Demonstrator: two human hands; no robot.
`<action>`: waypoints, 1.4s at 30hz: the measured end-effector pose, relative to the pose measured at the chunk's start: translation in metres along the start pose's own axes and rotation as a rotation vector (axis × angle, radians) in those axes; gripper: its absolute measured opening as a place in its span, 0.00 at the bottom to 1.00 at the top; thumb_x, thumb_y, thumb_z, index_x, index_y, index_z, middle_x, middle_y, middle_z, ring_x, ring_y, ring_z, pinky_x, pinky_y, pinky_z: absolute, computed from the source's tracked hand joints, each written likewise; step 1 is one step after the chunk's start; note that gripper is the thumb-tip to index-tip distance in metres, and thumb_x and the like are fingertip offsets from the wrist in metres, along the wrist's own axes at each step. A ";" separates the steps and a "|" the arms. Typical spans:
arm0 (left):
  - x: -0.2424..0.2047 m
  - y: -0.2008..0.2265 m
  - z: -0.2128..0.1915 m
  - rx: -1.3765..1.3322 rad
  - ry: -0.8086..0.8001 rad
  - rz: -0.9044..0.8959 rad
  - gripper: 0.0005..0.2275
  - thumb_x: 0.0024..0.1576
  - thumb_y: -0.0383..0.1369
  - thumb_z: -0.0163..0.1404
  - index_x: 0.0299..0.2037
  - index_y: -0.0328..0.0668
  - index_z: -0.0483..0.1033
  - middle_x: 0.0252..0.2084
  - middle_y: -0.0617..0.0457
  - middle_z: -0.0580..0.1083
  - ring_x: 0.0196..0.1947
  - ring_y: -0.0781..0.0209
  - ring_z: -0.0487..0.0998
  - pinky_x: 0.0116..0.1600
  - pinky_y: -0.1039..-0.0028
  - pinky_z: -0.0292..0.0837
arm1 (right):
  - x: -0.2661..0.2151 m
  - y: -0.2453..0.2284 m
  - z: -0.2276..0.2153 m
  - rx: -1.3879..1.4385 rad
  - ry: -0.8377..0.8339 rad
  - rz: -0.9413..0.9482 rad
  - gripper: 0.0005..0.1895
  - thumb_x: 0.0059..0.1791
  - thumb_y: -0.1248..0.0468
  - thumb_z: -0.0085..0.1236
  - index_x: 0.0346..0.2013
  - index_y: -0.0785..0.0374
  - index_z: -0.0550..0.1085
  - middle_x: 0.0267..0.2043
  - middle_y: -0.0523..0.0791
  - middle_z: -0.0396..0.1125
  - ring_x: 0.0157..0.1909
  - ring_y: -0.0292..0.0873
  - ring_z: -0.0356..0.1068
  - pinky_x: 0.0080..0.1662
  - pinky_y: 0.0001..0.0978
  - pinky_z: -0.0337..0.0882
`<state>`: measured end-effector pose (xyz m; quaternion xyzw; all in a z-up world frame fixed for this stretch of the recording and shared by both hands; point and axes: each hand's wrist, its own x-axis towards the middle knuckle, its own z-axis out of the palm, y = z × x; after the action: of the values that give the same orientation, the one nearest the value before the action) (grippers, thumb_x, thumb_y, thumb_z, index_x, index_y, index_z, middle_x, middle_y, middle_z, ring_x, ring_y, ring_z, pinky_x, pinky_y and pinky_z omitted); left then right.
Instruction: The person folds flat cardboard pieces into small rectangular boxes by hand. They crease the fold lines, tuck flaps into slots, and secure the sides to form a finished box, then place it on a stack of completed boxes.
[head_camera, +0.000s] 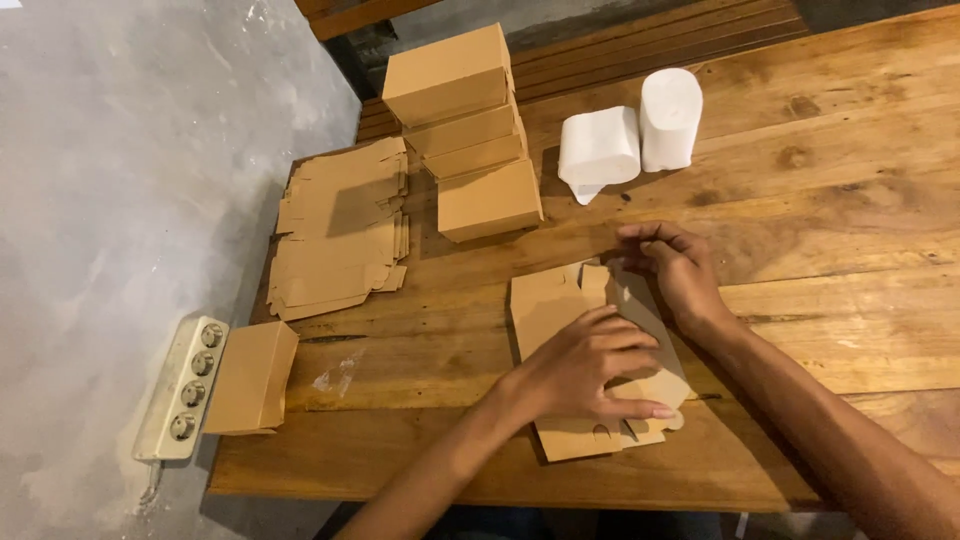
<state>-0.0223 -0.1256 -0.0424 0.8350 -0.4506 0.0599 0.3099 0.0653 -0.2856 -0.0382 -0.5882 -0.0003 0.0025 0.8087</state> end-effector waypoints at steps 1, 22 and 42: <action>0.003 -0.001 -0.003 0.000 0.003 0.001 0.24 0.54 0.58 0.51 0.43 0.45 0.80 0.49 0.45 0.79 0.56 0.44 0.79 0.69 0.41 0.65 | 0.002 0.001 -0.005 -0.003 -0.001 -0.001 0.18 0.49 0.77 0.39 0.47 0.78 0.76 0.40 0.59 0.71 0.45 0.54 0.76 0.49 0.52 0.79; -0.007 0.034 -0.125 0.136 -0.183 -0.040 0.28 0.53 0.64 0.42 0.23 0.46 0.69 0.22 0.48 0.73 0.27 0.49 0.77 0.48 0.56 0.70 | -0.005 -0.007 0.001 -0.582 -0.263 0.038 0.18 0.43 0.71 0.37 0.28 0.67 0.79 0.20 0.56 0.70 0.26 0.51 0.72 0.33 0.36 0.71; -0.035 0.019 -0.068 0.197 -0.396 -0.234 0.48 0.49 0.67 0.40 0.75 0.43 0.48 0.79 0.37 0.40 0.79 0.43 0.35 0.73 0.38 0.25 | 0.001 -0.034 -0.014 -0.867 -0.377 -0.147 0.18 0.45 0.73 0.40 0.36 0.63 0.80 0.39 0.45 0.77 0.40 0.40 0.73 0.42 0.32 0.71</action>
<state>-0.0455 -0.0693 0.0075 0.9031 -0.3948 -0.0977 0.1375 0.0667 -0.3093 -0.0106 -0.8591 -0.1895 0.0514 0.4727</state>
